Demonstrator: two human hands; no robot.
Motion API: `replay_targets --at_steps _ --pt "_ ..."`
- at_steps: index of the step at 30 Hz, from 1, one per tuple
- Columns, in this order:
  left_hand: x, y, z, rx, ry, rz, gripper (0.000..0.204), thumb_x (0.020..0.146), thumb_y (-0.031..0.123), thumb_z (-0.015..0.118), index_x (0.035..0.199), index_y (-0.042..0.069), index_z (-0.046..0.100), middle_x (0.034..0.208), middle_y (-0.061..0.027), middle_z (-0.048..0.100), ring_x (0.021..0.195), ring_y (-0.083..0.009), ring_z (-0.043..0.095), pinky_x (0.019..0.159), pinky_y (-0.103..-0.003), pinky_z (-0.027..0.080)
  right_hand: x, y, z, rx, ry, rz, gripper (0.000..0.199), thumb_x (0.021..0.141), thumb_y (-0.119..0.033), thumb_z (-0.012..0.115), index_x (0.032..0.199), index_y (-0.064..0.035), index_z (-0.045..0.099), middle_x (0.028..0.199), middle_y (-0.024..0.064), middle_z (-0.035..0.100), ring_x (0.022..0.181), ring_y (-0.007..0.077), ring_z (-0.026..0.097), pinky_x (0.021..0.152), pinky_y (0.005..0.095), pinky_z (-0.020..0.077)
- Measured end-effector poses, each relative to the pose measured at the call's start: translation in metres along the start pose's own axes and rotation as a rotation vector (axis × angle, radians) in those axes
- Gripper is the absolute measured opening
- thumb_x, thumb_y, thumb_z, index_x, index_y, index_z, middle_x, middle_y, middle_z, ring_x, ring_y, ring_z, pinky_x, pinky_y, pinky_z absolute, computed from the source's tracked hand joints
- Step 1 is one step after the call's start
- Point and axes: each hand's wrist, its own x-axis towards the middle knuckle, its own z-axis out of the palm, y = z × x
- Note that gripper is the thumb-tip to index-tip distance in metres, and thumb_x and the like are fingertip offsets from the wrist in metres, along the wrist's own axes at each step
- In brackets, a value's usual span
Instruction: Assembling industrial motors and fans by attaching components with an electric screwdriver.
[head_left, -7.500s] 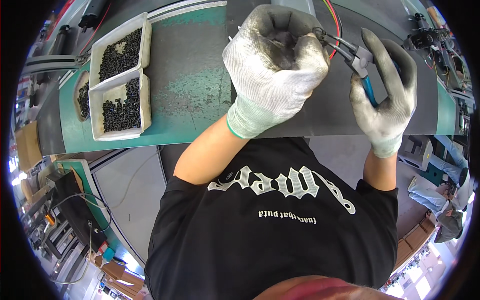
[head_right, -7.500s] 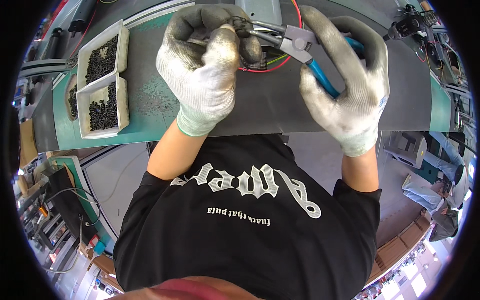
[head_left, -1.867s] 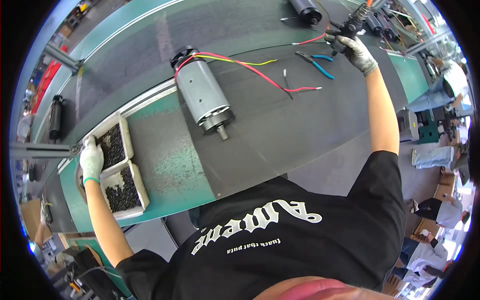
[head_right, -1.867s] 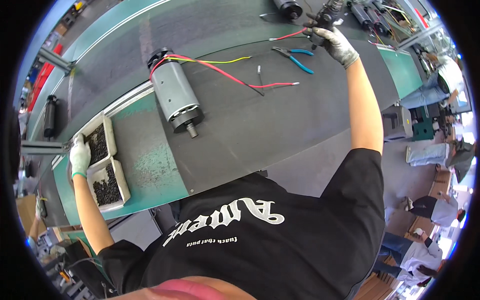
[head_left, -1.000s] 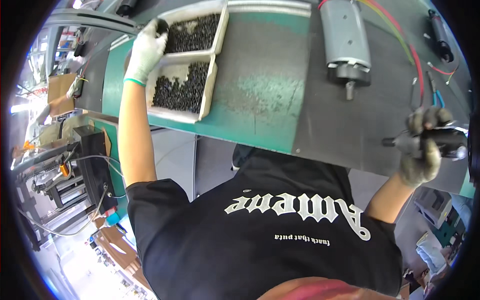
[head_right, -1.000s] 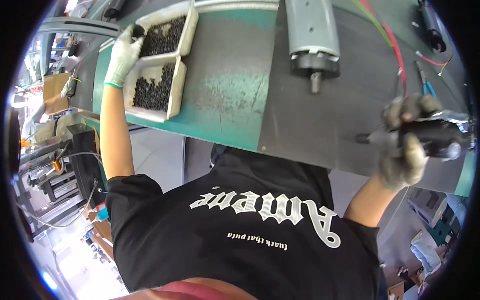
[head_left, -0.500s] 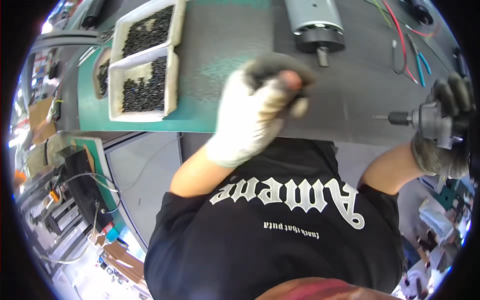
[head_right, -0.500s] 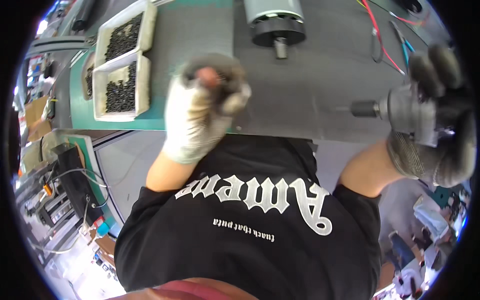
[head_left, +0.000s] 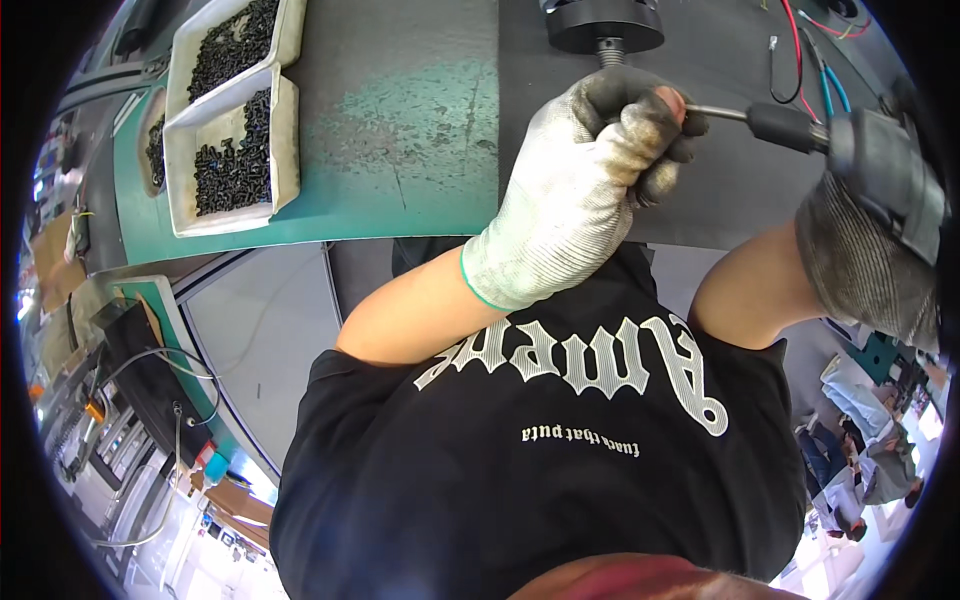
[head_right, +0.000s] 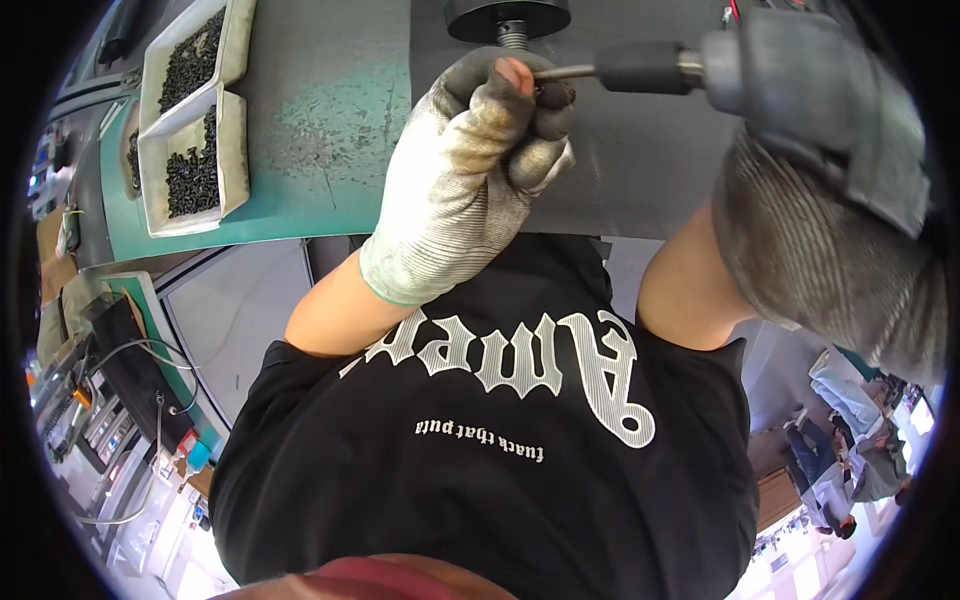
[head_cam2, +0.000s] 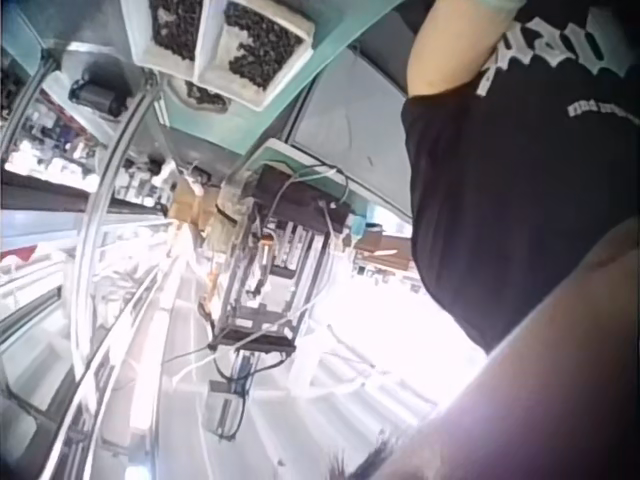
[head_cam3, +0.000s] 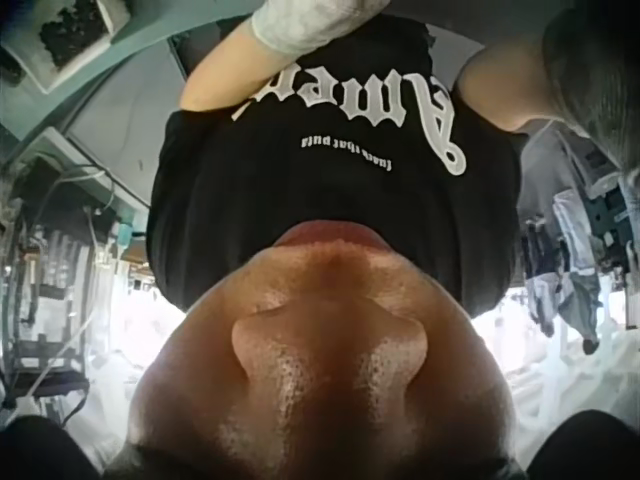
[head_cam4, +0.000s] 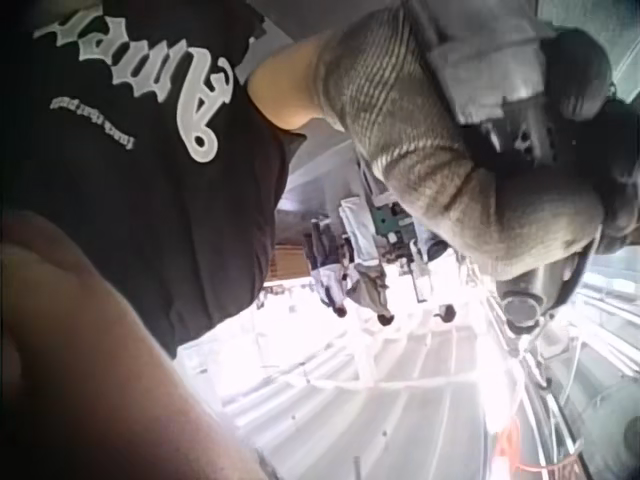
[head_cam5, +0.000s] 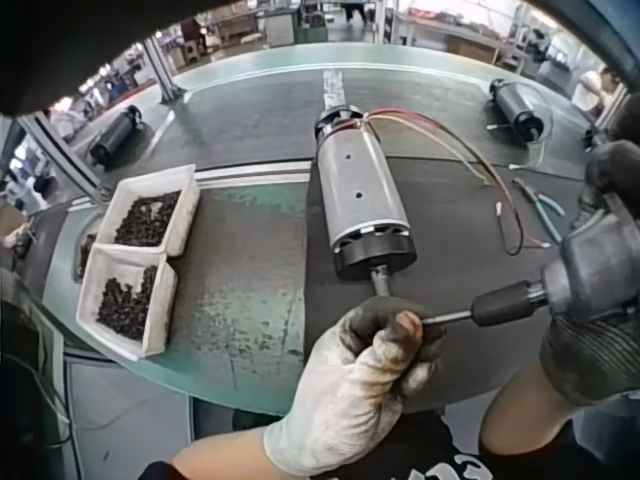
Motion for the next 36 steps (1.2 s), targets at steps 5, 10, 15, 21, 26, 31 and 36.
replay_targets --at_steps 5,10,15,21,26,31,36 --pt "0.0 0.0 0.008 0.126 0.123 0.054 0.027 0.089 0.029 0.069 0.097 0.005 0.061 0.086 -0.0054 0.062 0.063 -0.0057 0.049 0.055 -0.018 0.04 -0.005 0.004 -0.001 0.02 0.033 0.036 0.033 0.089 -0.017 0.058 0.117 0.0006 0.056 0.11 0.0115 0.059 0.093 0.0263 0.062 0.079 0.0404 0.0514" --pt "-0.004 0.006 -0.007 0.389 0.111 0.06 0.025 0.094 0.028 0.062 0.093 0.003 0.058 0.075 0.0007 0.049 0.058 -0.0044 0.042 0.055 -0.018 0.04 -0.001 0.011 -0.015 0.022 0.059 0.079 0.033 0.089 -0.017 0.058 0.116 0.0013 0.056 0.11 0.0119 0.059 0.094 0.0261 0.061 0.08 0.0404 0.0509" --pt "0.009 0.014 -0.001 -0.008 0.112 -0.377 0.031 0.098 0.037 0.053 0.092 0.006 0.052 0.068 0.0041 0.04 0.053 -0.0056 0.036 0.052 -0.022 0.037 0.005 0.016 -0.019 0.018 0.084 0.116 0.033 0.088 -0.016 0.058 0.116 0.0019 0.056 0.109 0.0124 0.059 0.094 0.0259 0.061 0.081 0.0403 0.0503" --pt "0.023 0.003 -0.015 -0.075 0.204 -0.079 0.017 0.101 0.022 0.046 0.095 0.007 0.053 0.067 0.0029 0.042 0.048 -0.0042 0.029 0.048 -0.02 0.033 0.02 0.022 -0.018 0.009 0.119 0.151 0.033 0.088 -0.015 0.057 0.116 0.0028 0.056 0.109 0.013 0.06 0.094 0.0257 0.061 0.083 0.0402 0.0497" --pt "0.023 0.003 -0.016 -0.511 0.24 -0.192 0.026 0.103 0.023 0.042 0.098 0.002 0.055 0.072 -0.002 0.05 0.05 -0.0059 0.033 0.049 -0.022 0.032 0.027 0.034 -0.012 -0.02 0.159 0.183 0.033 0.088 -0.015 0.057 0.115 0.0034 0.056 0.108 0.0135 0.06 0.094 0.0255 0.06 0.084 0.0402 0.0491" --pt "0.024 0.007 -0.009 -0.347 0.316 -0.166 0.031 0.103 0.026 0.043 0.099 -0.002 0.056 0.075 -0.0052 0.055 0.053 -0.0071 0.039 0.053 -0.024 0.037 0.031 0.043 -0.005 -0.054 0.189 0.21 0.033 0.087 -0.015 0.057 0.115 0.0041 0.055 0.108 0.014 0.06 0.094 0.0253 0.06 0.085 0.0401 0.0485" --pt "0.024 -0.001 -0.028 -0.084 0.135 -0.132 0.033 0.101 0.029 0.046 0.113 -0.001 0.054 0.09 -0.0057 0.06 0.053 -0.0053 0.031 0.055 -0.021 0.035 0.028 0.05 0.008 -0.071 0.219 0.221 0.034 0.087 -0.014 0.056 0.115 0.0048 0.055 0.107 0.0144 0.06 0.094 0.0251 0.06 0.086 0.04 0.048"
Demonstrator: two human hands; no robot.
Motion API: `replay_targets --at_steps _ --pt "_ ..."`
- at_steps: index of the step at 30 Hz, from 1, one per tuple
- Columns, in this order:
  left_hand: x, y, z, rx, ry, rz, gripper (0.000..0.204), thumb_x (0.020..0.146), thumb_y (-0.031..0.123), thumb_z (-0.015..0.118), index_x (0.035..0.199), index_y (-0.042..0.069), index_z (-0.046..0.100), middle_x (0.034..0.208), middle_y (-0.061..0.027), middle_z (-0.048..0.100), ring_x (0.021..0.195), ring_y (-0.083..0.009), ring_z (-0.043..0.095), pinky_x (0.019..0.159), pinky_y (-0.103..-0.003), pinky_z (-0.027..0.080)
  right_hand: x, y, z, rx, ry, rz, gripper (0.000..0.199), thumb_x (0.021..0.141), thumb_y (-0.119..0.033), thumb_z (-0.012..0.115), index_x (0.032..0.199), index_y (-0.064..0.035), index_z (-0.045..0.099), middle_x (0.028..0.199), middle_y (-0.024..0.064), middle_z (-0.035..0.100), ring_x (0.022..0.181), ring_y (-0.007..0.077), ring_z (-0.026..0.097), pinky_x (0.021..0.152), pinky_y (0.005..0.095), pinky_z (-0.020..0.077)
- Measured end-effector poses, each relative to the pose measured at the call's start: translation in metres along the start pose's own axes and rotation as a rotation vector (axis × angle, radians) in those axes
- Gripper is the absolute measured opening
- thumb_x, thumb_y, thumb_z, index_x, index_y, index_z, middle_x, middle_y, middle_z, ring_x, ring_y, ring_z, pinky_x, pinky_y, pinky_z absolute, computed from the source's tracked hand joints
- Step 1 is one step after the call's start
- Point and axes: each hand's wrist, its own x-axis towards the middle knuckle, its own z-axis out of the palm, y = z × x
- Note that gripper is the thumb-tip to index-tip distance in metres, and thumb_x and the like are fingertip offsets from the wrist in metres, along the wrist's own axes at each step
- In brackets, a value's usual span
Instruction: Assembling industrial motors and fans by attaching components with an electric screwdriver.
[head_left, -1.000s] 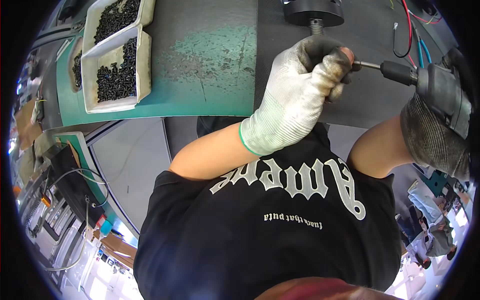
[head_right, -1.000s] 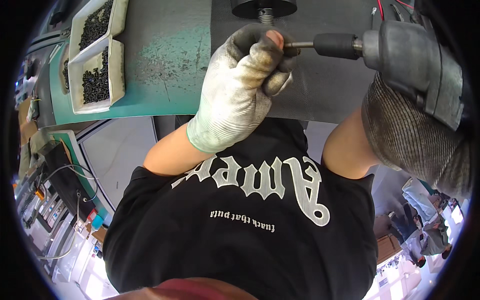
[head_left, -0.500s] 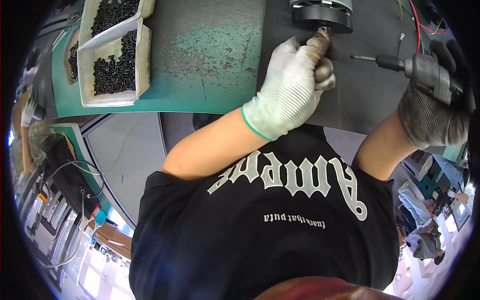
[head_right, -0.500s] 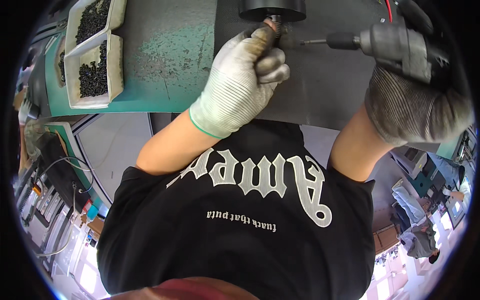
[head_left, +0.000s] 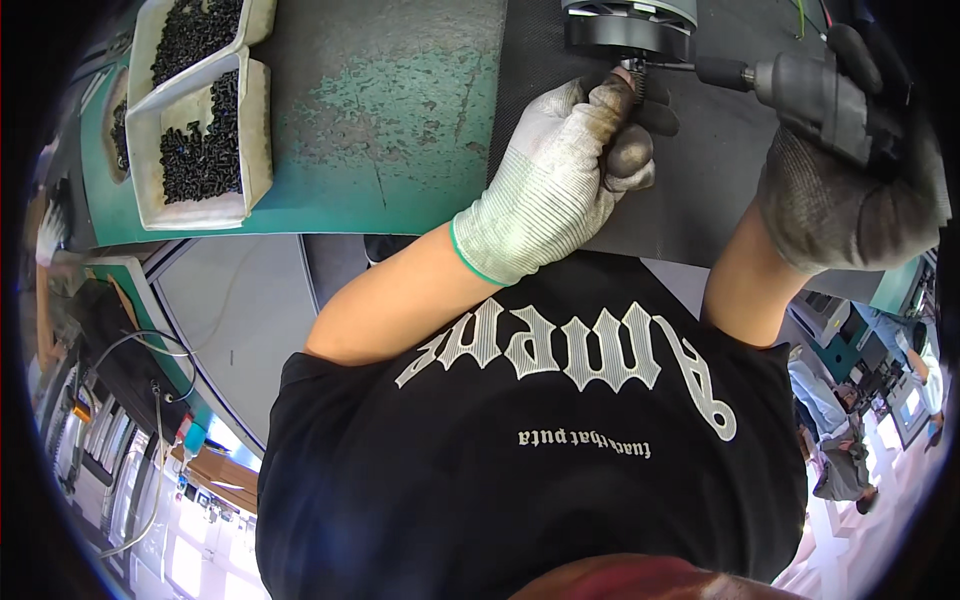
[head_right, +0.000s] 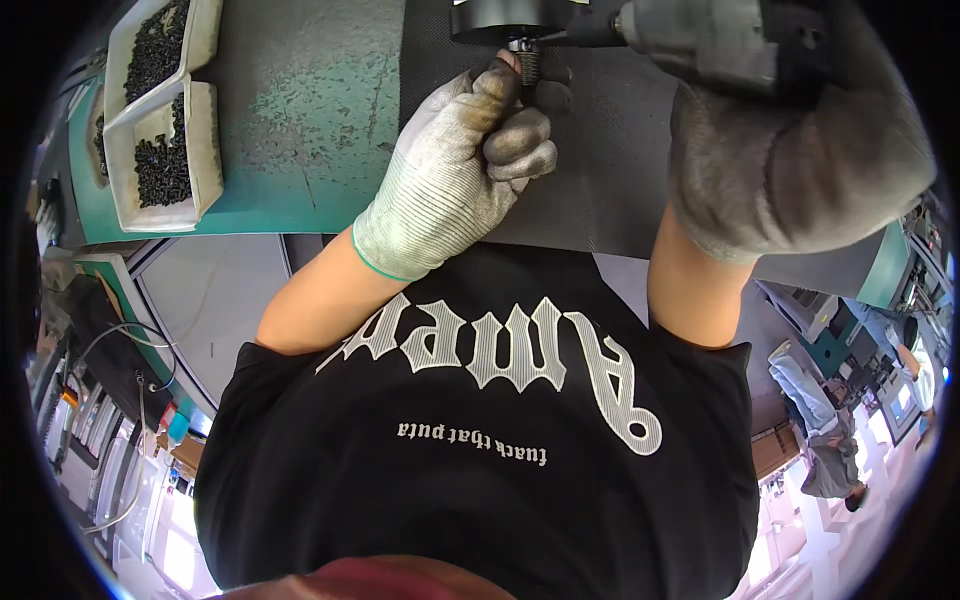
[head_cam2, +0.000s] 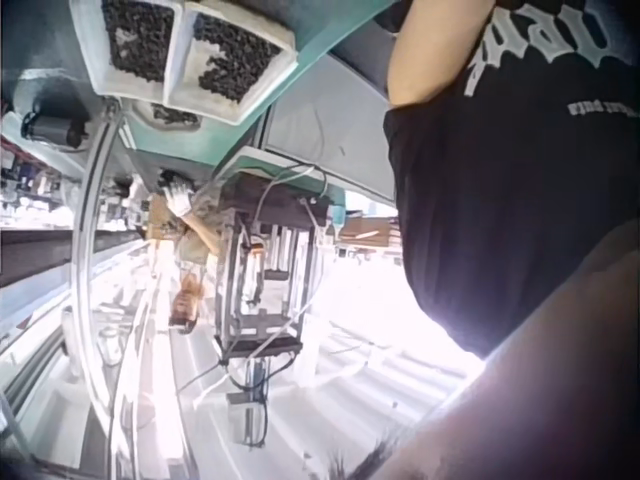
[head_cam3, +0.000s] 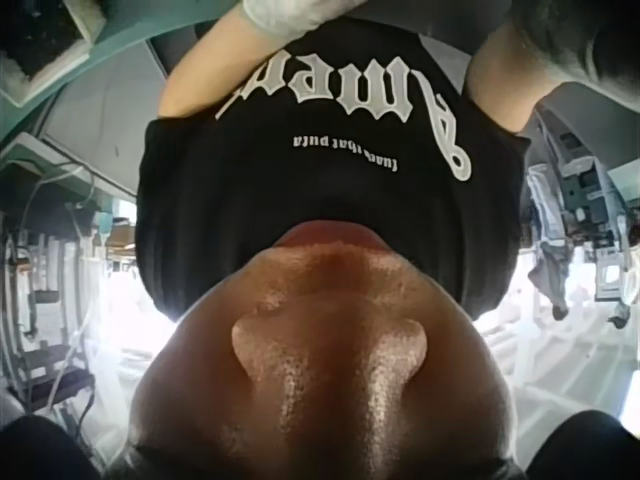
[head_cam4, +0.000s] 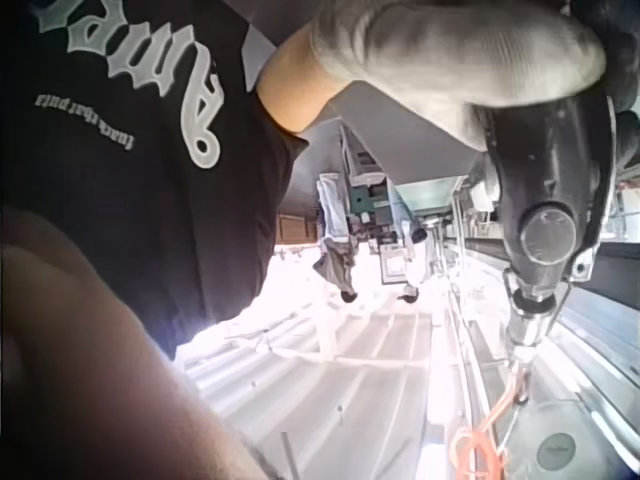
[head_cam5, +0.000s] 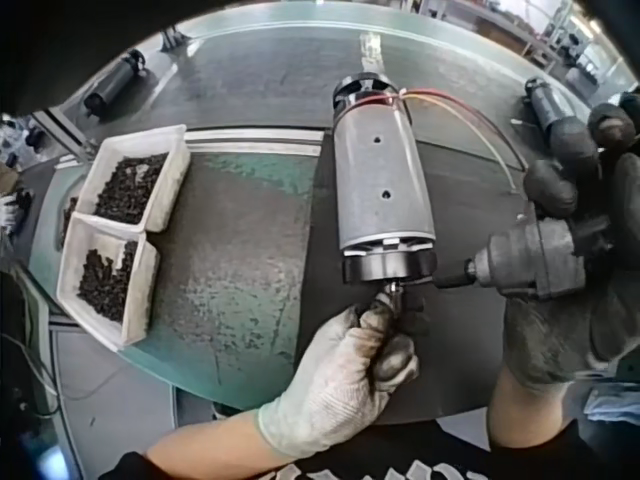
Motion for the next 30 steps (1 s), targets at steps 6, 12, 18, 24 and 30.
replay_targets --at_steps 6,12,18,24,30 --pt "-0.004 0.004 0.005 0.107 0.047 0.04 0.029 0.101 0.026 0.047 0.111 0.0 0.054 0.091 -0.0069 0.062 0.052 -0.005 0.033 0.055 -0.022 0.037 -0.007 -0.001 0.001 -0.032 0.055 0.007 0.034 0.087 -0.013 0.056 0.114 0.0056 0.055 0.107 0.015 0.06 0.094 0.0249 0.059 0.087 0.04 0.0473" --pt "-0.003 0.001 0.01 0.26 0.132 0.066 0.029 0.1 0.028 0.051 0.107 0.0 0.055 0.089 -0.0075 0.063 0.053 -0.0053 0.036 0.054 -0.022 0.037 -0.011 -0.006 -0.003 -0.043 0.083 0.015 0.034 0.086 -0.013 0.055 0.114 0.0064 0.055 0.106 0.0156 0.06 0.094 0.0246 0.059 0.089 0.0399 0.0466" --pt "-0.002 0.003 0.012 0.357 0.182 0.045 0.029 0.098 0.028 0.054 0.103 0.0 0.056 0.082 -0.0058 0.061 0.051 -0.005 0.036 0.052 -0.021 0.035 -0.008 -0.001 -0.007 -0.048 0.12 0.029 0.034 0.086 -0.012 0.055 0.114 0.0072 0.055 0.106 0.0162 0.06 0.095 0.0244 0.058 0.09 0.0398 0.046" --pt "0.0 0.007 0.016 0.337 0.189 0.097 0.03 0.097 0.029 0.056 0.099 0.0 0.056 0.08 -0.0061 0.061 0.05 -0.0044 0.038 0.049 -0.022 0.034 0.003 0.005 -0.017 -0.02 0.153 0.01 0.034 0.086 -0.012 0.054 0.113 0.008 0.055 0.105 0.0168 0.061 0.095 0.0242 0.058 0.091 0.0397 0.0453" --pt "-0.009 0.014 0.028 0.806 0.387 0.192 0.029 0.094 0.026 0.059 0.082 0.0 0.059 0.062 -0.0086 0.059 0.053 -0.0155 0.059 0.049 -0.031 0.046 0.016 -0.005 0.0 -0.131 0.079 -0.219 0.034 0.087 -0.013 0.052 0.11 0.0119 0.056 0.103 0.0227 0.062 0.085 0.0288 0.061 0.078 0.0425 0.0517"
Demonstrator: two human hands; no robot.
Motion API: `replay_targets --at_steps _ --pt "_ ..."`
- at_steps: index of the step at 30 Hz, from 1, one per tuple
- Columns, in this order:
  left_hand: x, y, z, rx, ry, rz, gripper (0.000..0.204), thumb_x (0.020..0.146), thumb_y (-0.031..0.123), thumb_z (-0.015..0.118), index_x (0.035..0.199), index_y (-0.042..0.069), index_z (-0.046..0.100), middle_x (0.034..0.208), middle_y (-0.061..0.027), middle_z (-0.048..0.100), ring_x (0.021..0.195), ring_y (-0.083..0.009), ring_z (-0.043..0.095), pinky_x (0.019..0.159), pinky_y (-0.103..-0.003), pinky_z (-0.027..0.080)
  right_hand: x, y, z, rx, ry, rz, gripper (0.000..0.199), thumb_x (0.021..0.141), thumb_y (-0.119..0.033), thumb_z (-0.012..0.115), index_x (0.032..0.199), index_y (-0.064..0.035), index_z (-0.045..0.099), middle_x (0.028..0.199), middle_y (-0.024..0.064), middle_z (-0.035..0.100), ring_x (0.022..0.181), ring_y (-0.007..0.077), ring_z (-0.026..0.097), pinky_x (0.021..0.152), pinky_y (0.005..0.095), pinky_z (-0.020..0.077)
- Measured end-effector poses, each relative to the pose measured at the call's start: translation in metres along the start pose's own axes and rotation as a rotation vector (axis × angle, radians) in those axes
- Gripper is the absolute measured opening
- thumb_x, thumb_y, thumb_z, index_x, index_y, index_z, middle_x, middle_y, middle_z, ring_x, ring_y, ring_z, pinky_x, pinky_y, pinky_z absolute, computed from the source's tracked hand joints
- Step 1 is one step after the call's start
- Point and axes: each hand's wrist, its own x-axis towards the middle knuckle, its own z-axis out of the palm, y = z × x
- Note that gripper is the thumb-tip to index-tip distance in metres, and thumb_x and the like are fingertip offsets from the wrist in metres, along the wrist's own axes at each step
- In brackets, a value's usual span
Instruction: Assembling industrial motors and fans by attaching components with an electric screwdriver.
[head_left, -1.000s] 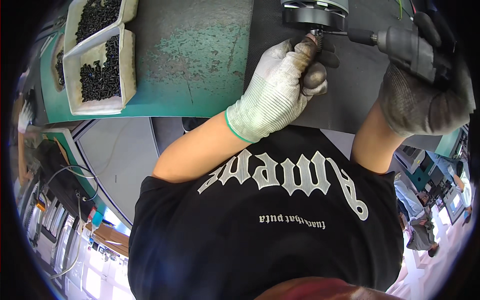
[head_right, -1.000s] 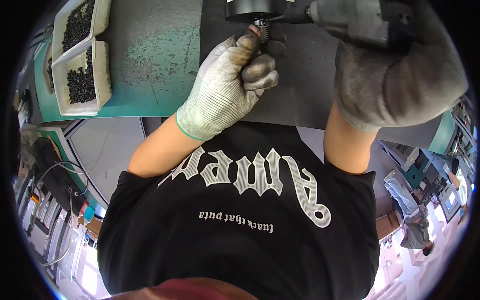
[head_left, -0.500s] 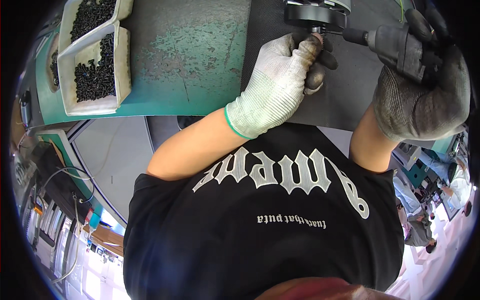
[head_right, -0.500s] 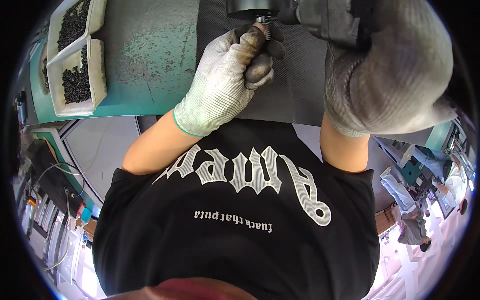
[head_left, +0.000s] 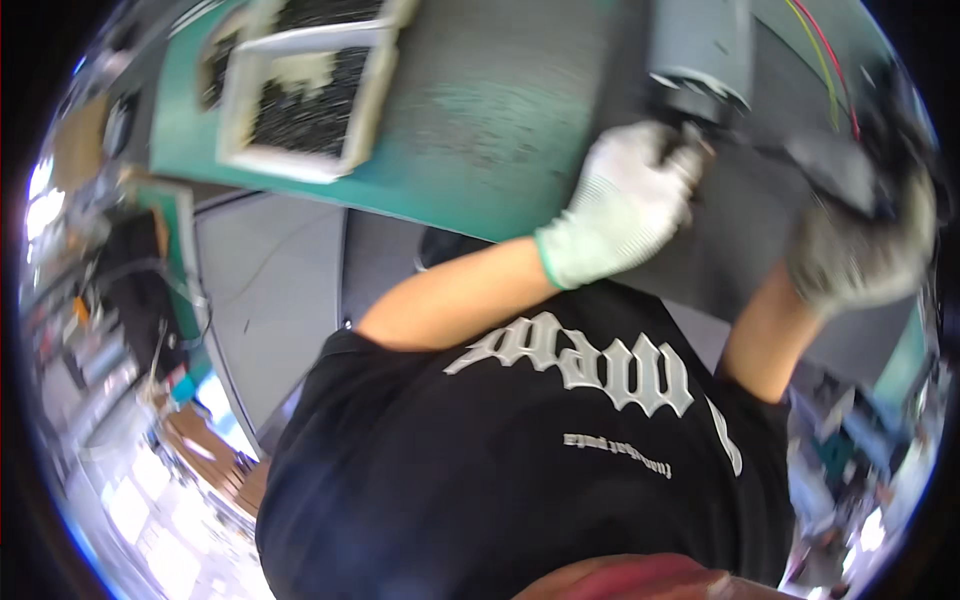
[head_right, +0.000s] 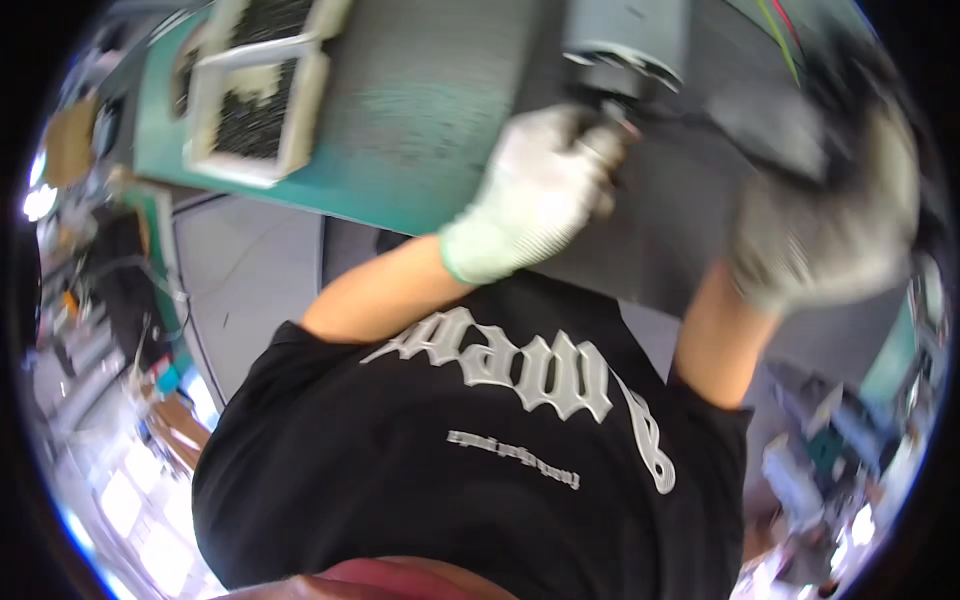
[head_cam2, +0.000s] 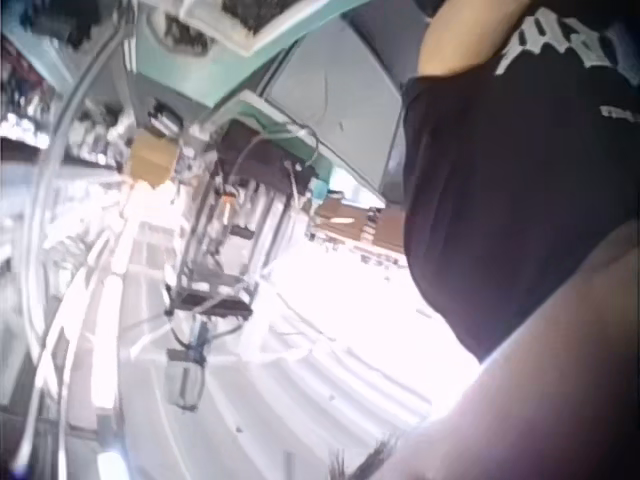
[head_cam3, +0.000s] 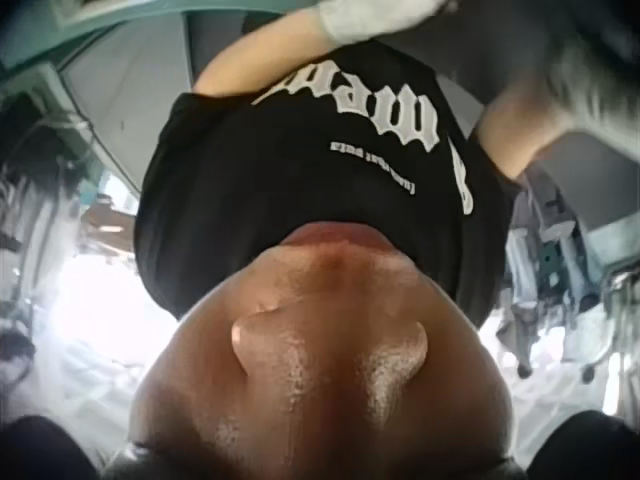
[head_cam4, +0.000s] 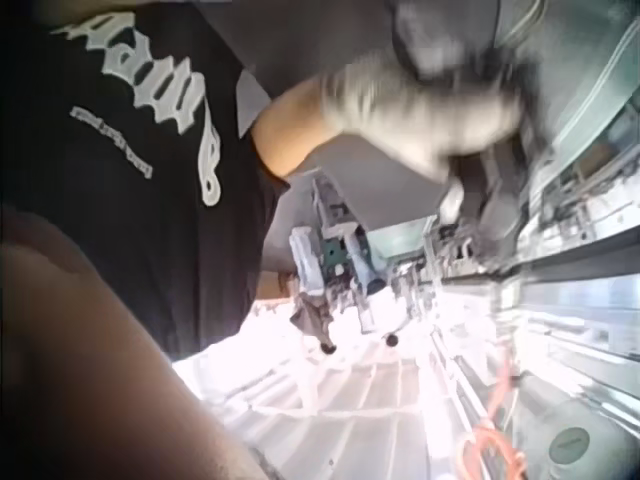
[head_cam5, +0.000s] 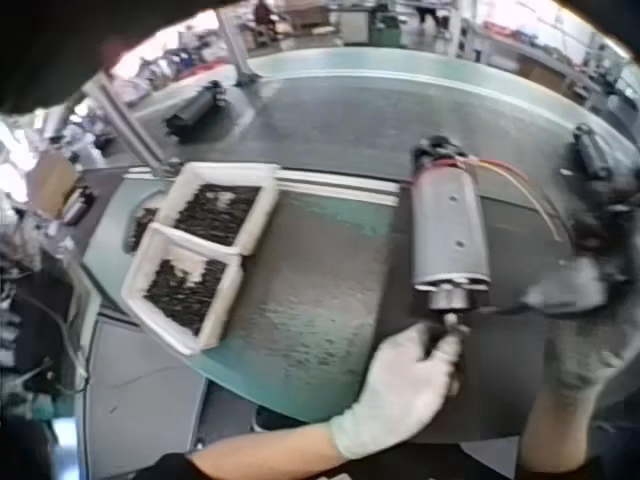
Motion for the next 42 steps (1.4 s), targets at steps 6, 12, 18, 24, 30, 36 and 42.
replay_targets --at_steps 6,12,18,24,30,36,42 --pt "-0.001 -0.01 -0.012 0.783 0.016 0.387 0.034 0.087 0.027 0.06 0.099 -0.002 0.048 0.089 -0.0244 0.063 0.088 -0.0419 0.061 0.079 -0.049 0.048 0.015 -0.01 -0.087 0.004 0.015 -0.118 0.028 0.091 -0.006 0.049 0.106 0.0169 0.056 0.105 0.0285 0.062 0.088 0.0352 0.065 0.073 0.045 0.0594" --pt "-0.02 0.047 -0.153 1.282 0.629 0.893 0.017 0.081 0.02 0.061 0.086 0.004 0.06 0.082 -0.0146 0.061 0.077 -0.032 0.061 0.065 -0.043 0.05 -0.004 -0.005 -0.142 -0.081 0.093 -0.064 0.024 0.095 -0.002 0.05 0.116 0.0038 0.06 0.125 0.0232 0.055 0.112 0.0364 0.057 0.097 0.0497 0.0508" --pt "-0.001 0.076 -0.29 1.872 0.82 0.032 0.021 0.089 0.018 0.049 0.102 0.007 0.061 0.103 -0.0188 0.065 0.095 -0.0339 0.064 0.084 -0.042 0.052 -0.021 -0.003 -0.134 -0.276 0.082 -0.18 0.03 0.095 0.002 0.049 0.124 0.0009 0.055 0.128 0.0212 0.054 0.114 0.0325 0.058 0.103 0.0458 0.0477" --pt "-0.008 0.086 -0.274 1.505 0.753 -0.003 0.029 0.089 0.013 0.041 0.111 0.003 0.057 0.105 -0.0233 0.063 0.098 -0.0384 0.063 0.087 -0.046 0.049 -0.036 -0.012 -0.09 -0.24 0.242 -0.107 0.033 0.091 -0.008 0.06 0.121 0.0048 0.054 0.112 0.0147 0.062 0.099 0.0197 0.061 0.089 0.0333 0.0506" --pt "-0.015 0.083 -0.294 1.616 0.734 0.123 0.032 0.086 0.014 0.05 0.115 0.004 0.056 0.098 -0.0201 0.065 0.09 -0.0357 0.065 0.08 -0.045 0.052 -0.034 -0.01 -0.064 -0.229 0.226 -0.115 0.035 0.093 -0.015 0.058 0.12 0.0065 0.052 0.112 0.0145 0.059 0.104 0.0215 0.057 0.088 0.0323 0.0453" --pt "-0.031 0.069 -0.288 1.465 0.781 0.356 0.047 0.086 0.02 0.053 0.129 0.002 0.047 0.105 -0.0233 0.062 0.089 -0.0365 0.065 0.076 -0.045 0.053 -0.029 -0.003 -0.074 -0.11 0.177 -0.042 0.044 0.09 -0.013 0.064 0.128 0.0031 0.048 0.12 0.0144 0.058 0.105 0.0204 0.059 0.091 0.0313 0.0481" --pt "-0.058 0.074 -0.139 0.083 -0.029 0.381 0.037 0.077 0.021 0.065 0.106 -0.002 0.057 0.078 -0.0052 0.061 0.07 -0.0103 0.058 0.06 -0.023 0.047 -0.026 -0.02 -0.05 0.092 0.093 0.065 0.039 0.09 -0.009 0.061 0.126 0.0005 0.047 0.107 0.0113 0.058 0.092 0.0165 0.057 0.083 0.0296 0.0505"
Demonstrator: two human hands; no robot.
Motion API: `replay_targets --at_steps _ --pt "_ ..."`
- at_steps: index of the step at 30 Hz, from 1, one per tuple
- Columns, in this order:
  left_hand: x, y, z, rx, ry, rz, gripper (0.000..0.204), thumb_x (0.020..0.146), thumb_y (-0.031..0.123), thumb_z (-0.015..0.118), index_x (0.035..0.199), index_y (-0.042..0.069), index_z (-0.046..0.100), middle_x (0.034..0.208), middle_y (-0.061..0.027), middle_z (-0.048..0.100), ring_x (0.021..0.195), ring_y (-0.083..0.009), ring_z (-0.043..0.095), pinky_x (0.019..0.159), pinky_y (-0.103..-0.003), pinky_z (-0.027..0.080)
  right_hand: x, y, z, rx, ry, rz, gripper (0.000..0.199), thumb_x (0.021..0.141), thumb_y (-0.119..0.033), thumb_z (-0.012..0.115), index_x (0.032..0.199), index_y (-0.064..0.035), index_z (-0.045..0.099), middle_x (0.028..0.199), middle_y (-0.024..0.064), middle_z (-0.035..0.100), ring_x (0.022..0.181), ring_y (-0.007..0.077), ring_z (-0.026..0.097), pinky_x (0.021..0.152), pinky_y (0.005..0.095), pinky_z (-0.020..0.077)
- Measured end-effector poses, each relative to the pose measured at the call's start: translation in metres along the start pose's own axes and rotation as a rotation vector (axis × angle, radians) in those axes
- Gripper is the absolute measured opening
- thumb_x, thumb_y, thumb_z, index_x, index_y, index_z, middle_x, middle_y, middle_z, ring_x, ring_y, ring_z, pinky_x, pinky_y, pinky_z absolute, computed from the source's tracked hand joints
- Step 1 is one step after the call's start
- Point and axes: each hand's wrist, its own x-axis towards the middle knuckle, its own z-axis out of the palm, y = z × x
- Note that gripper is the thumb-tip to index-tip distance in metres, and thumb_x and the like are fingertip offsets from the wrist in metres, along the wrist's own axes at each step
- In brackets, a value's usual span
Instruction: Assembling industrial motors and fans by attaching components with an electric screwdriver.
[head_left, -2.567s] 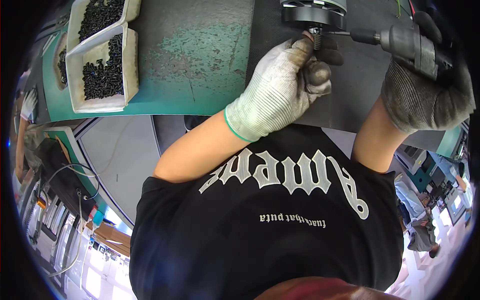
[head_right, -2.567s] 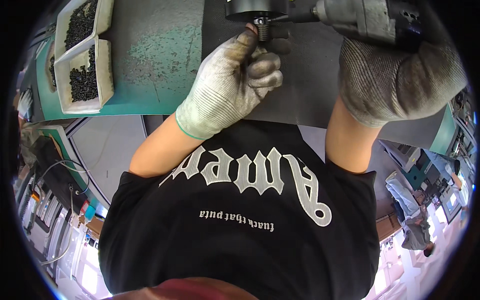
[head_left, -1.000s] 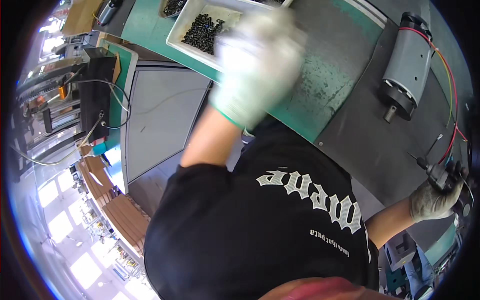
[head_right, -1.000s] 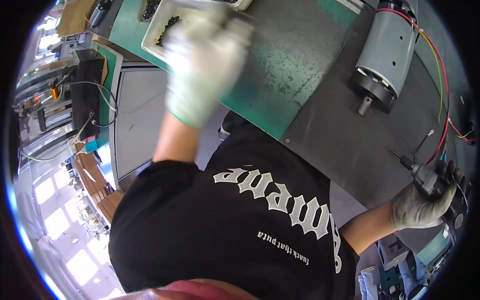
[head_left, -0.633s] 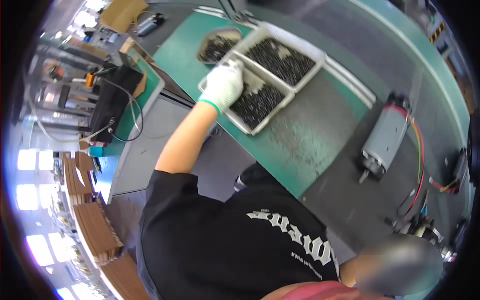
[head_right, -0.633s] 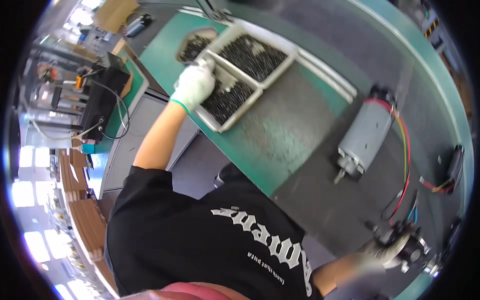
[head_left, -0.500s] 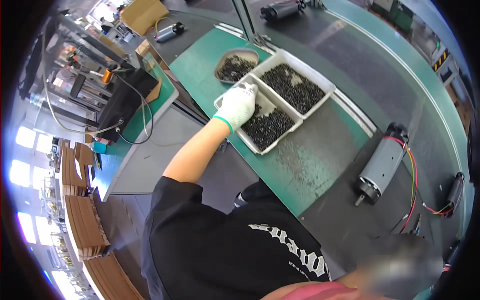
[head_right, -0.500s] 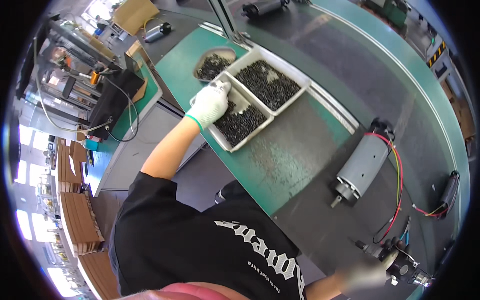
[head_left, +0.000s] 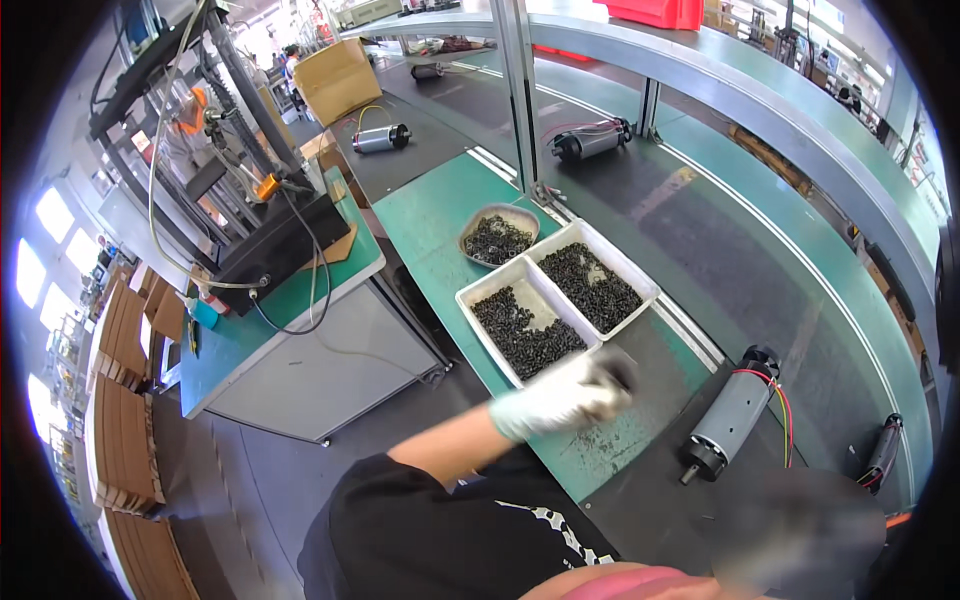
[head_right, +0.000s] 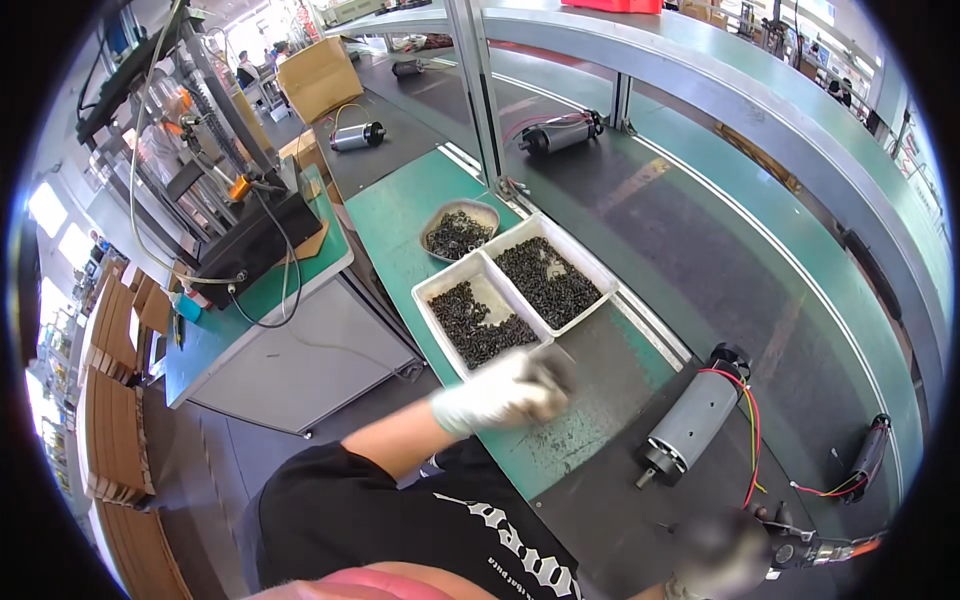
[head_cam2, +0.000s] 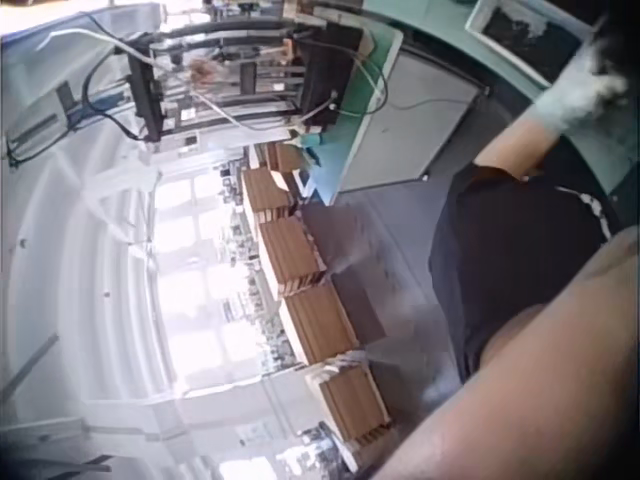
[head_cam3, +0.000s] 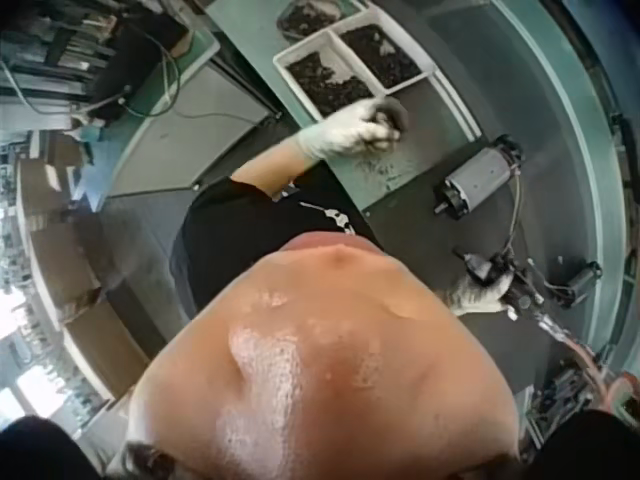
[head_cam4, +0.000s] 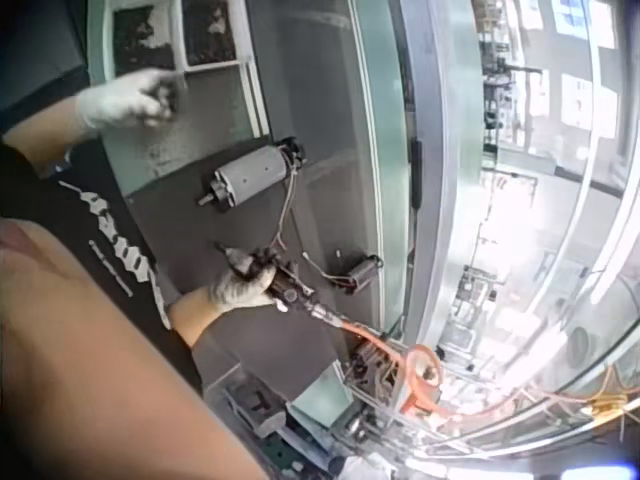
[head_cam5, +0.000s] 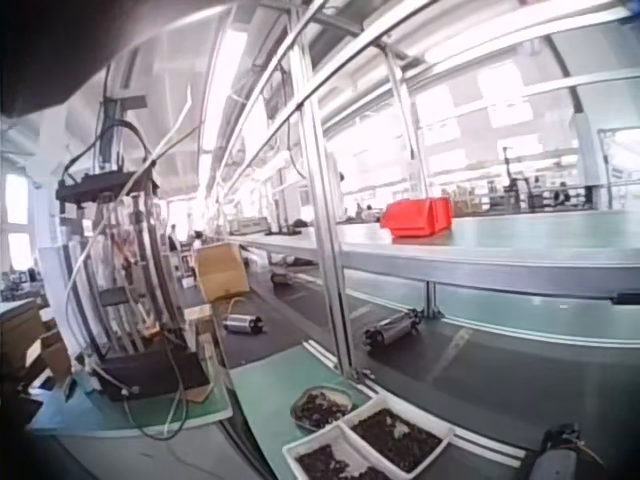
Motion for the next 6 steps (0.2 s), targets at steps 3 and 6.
replay_targets --at_steps 3,6 --pt "0.014 -0.042 0.067 -0.459 -0.31 -0.136 0.028 0.09 0.019 0.066 0.107 0.0 0.056 0.079 0.0003 0.055 0.066 -0.008 0.051 0.058 -0.021 0.041 -0.004 -0.015 0.024 0.238 -0.171 0.013 0.033 0.091 -0.007 0.058 0.121 -0.0033 0.045 0.102 0.0075 0.053 0.08 0.0129 0.047 0.072 0.0256 0.0445" --pt "0.013 -0.076 0.113 -0.805 -0.327 -0.264 0.029 0.091 0.025 0.066 0.107 0.003 0.057 0.09 -0.0019 0.056 0.071 -0.0079 0.052 0.06 -0.021 0.043 -0.008 -0.018 0.042 0.46 -0.249 0.027 0.035 0.09 -0.012 0.06 0.12 -0.0061 0.042 0.105 0.0065 0.048 0.084 0.0133 0.042 0.075 0.0257 0.0417"
